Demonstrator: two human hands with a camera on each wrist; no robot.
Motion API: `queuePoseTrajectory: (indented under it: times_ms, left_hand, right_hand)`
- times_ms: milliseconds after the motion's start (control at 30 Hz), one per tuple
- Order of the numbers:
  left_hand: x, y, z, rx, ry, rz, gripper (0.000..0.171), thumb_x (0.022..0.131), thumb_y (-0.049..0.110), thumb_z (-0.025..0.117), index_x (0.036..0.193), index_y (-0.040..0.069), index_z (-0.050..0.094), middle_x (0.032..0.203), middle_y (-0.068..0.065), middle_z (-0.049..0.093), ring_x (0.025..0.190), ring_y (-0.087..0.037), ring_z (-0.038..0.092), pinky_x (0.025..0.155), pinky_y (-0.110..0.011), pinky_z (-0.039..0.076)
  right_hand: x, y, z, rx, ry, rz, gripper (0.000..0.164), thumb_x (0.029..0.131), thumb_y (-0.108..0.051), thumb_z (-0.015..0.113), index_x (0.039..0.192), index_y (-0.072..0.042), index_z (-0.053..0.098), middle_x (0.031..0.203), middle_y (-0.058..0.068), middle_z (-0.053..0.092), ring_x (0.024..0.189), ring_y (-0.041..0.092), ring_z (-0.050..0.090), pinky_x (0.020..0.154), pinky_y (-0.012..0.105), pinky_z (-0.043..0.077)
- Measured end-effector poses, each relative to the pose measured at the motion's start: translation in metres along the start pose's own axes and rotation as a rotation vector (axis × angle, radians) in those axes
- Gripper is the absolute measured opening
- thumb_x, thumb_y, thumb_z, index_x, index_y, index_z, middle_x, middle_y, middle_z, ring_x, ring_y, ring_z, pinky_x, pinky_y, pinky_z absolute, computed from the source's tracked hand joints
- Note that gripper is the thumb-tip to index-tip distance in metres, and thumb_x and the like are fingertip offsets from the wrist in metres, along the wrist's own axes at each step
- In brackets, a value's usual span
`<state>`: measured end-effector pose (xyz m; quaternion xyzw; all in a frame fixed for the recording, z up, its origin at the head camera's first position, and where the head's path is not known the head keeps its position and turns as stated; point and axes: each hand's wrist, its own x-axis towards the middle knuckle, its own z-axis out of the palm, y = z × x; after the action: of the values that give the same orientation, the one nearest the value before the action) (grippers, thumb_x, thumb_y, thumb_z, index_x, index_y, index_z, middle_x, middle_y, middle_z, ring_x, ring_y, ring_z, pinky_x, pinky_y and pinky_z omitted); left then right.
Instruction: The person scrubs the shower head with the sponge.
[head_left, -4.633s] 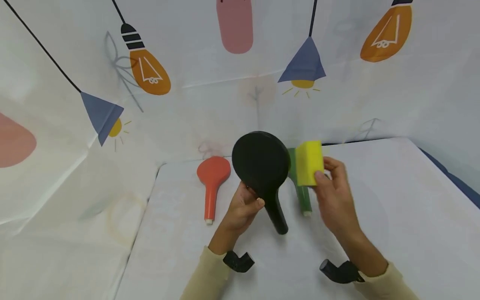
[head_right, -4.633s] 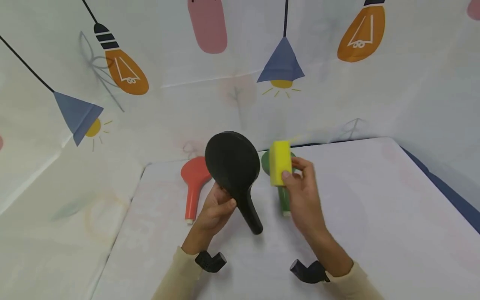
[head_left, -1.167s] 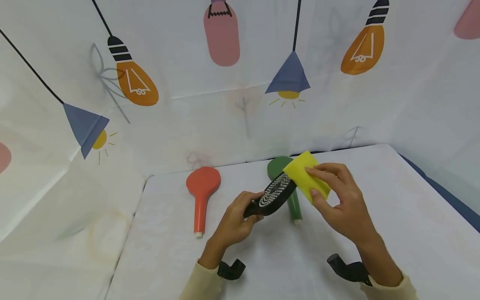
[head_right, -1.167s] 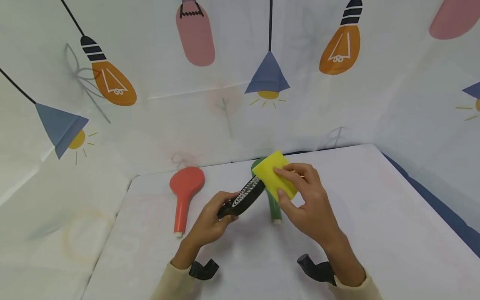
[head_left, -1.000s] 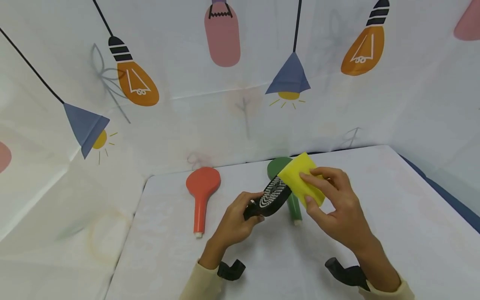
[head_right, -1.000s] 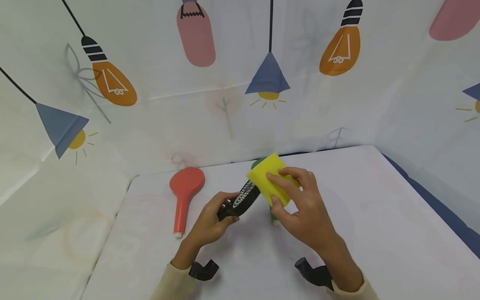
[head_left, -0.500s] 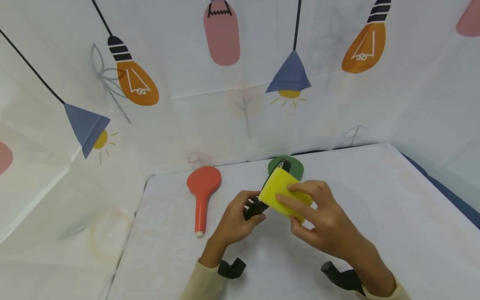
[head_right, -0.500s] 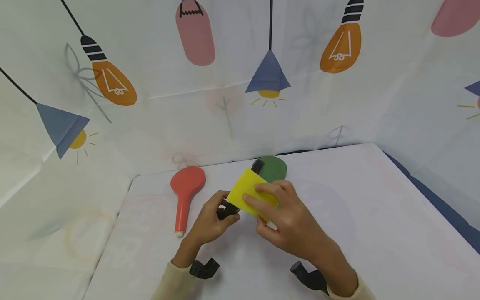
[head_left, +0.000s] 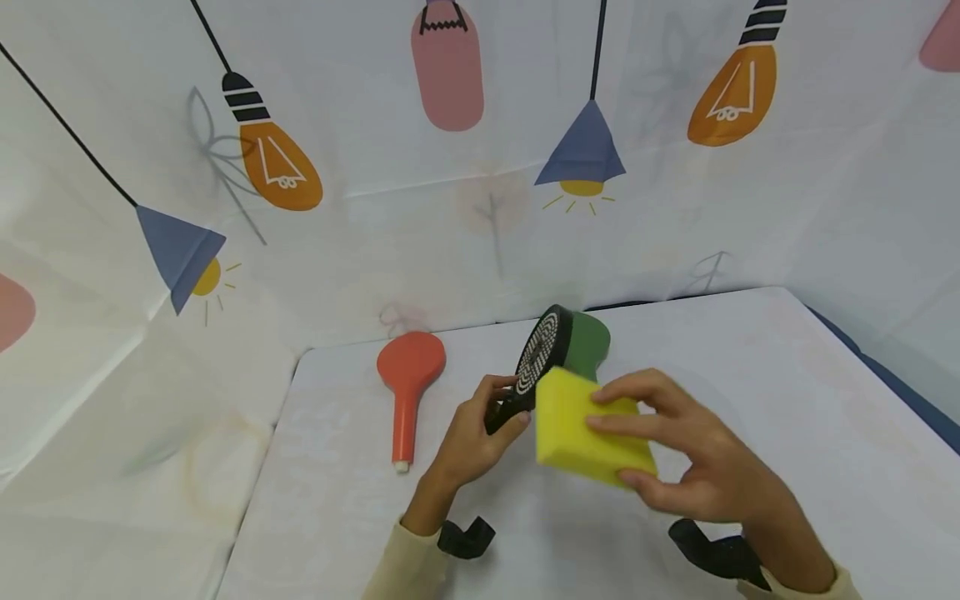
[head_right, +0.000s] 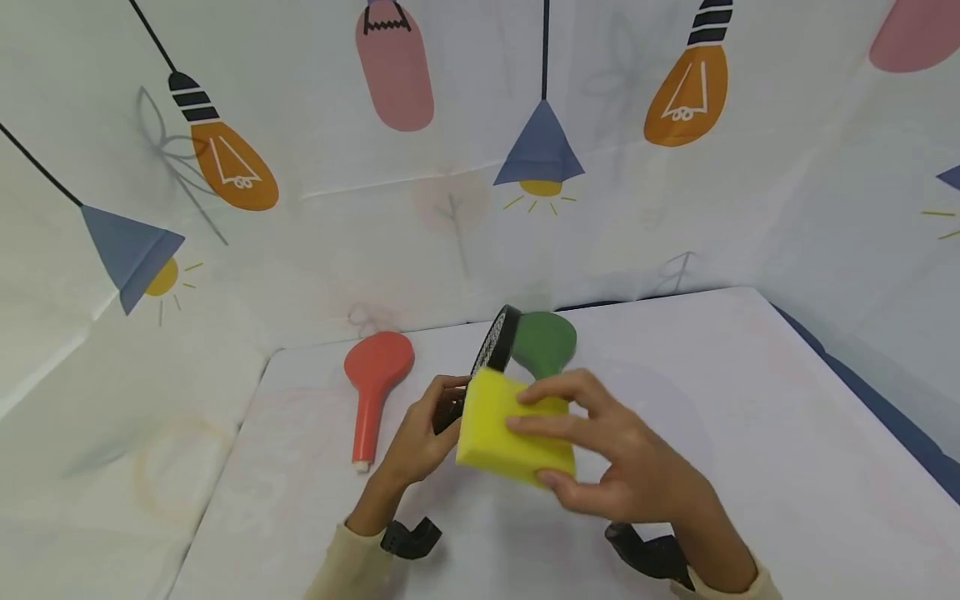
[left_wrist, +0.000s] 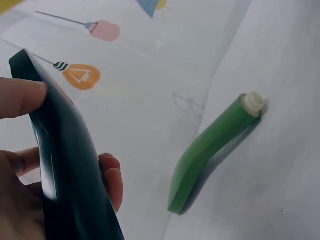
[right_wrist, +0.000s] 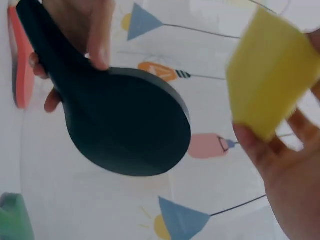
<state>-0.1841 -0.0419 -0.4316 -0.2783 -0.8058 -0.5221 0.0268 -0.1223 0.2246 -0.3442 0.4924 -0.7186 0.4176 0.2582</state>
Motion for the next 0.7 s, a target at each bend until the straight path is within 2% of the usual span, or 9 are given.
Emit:
queuePoseTrajectory:
  times_ms: [133, 200, 267, 400, 500, 600, 700]
  left_hand:
    - [0.0, 0.003, 0.001, -0.131, -0.062, -0.03, 0.041, 0.102, 0.019, 0.054, 0.14, 0.01, 0.044, 0.12, -0.019, 0.065, 0.09, -0.017, 0.066, 0.077, -0.026, 0.056]
    - [0.0, 0.005, 0.001, -0.205, -0.101, -0.049, 0.042, 0.103, 0.016, 0.053, 0.142, 0.007, 0.042, 0.122, -0.022, 0.062, 0.093, -0.019, 0.066, 0.079, -0.026, 0.056]
    - [0.0, 0.007, 0.003, -0.256, -0.134, -0.063, 0.044, 0.104, 0.016, 0.052, 0.144, 0.005, 0.038, 0.125, -0.024, 0.06, 0.096, -0.018, 0.065, 0.082, -0.027, 0.056]
    - [0.0, 0.011, 0.004, -0.332, -0.184, -0.096, 0.062, 0.103, 0.024, 0.055, 0.155, 0.011, 0.023, 0.125, -0.025, 0.059, 0.093, -0.016, 0.065, 0.082, -0.027, 0.057]
    - [0.001, 0.013, 0.005, -0.394, -0.204, -0.126, 0.077, 0.101, 0.03, 0.059, 0.16, 0.013, 0.012, 0.127, -0.026, 0.057, 0.093, -0.023, 0.068, 0.081, -0.029, 0.059]
    - [0.001, 0.013, 0.006, -0.46, -0.207, -0.149, 0.083, 0.099, 0.034, 0.063, 0.16, 0.008, 0.013, 0.128, -0.026, 0.053, 0.094, -0.033, 0.07, 0.082, -0.033, 0.061]
    - [0.001, 0.012, 0.006, -0.537, -0.192, -0.185, 0.083, 0.096, 0.034, 0.067, 0.158, 0.006, 0.019, 0.126, -0.023, 0.051, 0.09, -0.028, 0.071, 0.081, -0.034, 0.061]
  right_hand:
    - [0.002, 0.008, -0.002, -0.205, 0.218, 0.125, 0.049, 0.097, -0.041, 0.062, 0.118, 0.004, 0.068, 0.124, 0.025, 0.056, 0.122, 0.015, 0.051, 0.1, 0.011, 0.043]
    - [0.004, 0.012, 0.0, -0.288, 0.282, 0.177, 0.056, 0.097, -0.046, 0.059, 0.118, 0.005, 0.067, 0.123, 0.029, 0.055, 0.123, 0.015, 0.05, 0.099, 0.01, 0.043]
    - [0.005, 0.016, 0.005, -0.322, 0.317, 0.209, 0.057, 0.097, -0.047, 0.059, 0.121, 0.005, 0.066, 0.124, 0.031, 0.053, 0.123, 0.015, 0.048, 0.099, 0.009, 0.042]
    - [0.007, 0.02, 0.014, -0.341, 0.298, 0.244, 0.055, 0.098, -0.046, 0.057, 0.127, 0.0, 0.065, 0.131, 0.029, 0.049, 0.125, 0.02, 0.047, 0.101, 0.009, 0.04]
    - [0.008, 0.021, 0.019, -0.387, 0.254, 0.239, 0.051, 0.099, -0.045, 0.055, 0.128, -0.004, 0.066, 0.133, 0.027, 0.049, 0.125, 0.028, 0.045, 0.103, 0.01, 0.036]
    - [0.007, 0.021, 0.022, -0.455, 0.229, 0.218, 0.048, 0.1, -0.044, 0.051, 0.125, -0.006, 0.068, 0.132, 0.026, 0.052, 0.121, 0.035, 0.044, 0.105, 0.009, 0.033]
    - [0.006, 0.02, 0.025, -0.482, 0.234, 0.186, 0.047, 0.101, -0.043, 0.05, 0.122, -0.006, 0.07, 0.129, 0.025, 0.054, 0.116, 0.037, 0.045, 0.106, 0.007, 0.032]
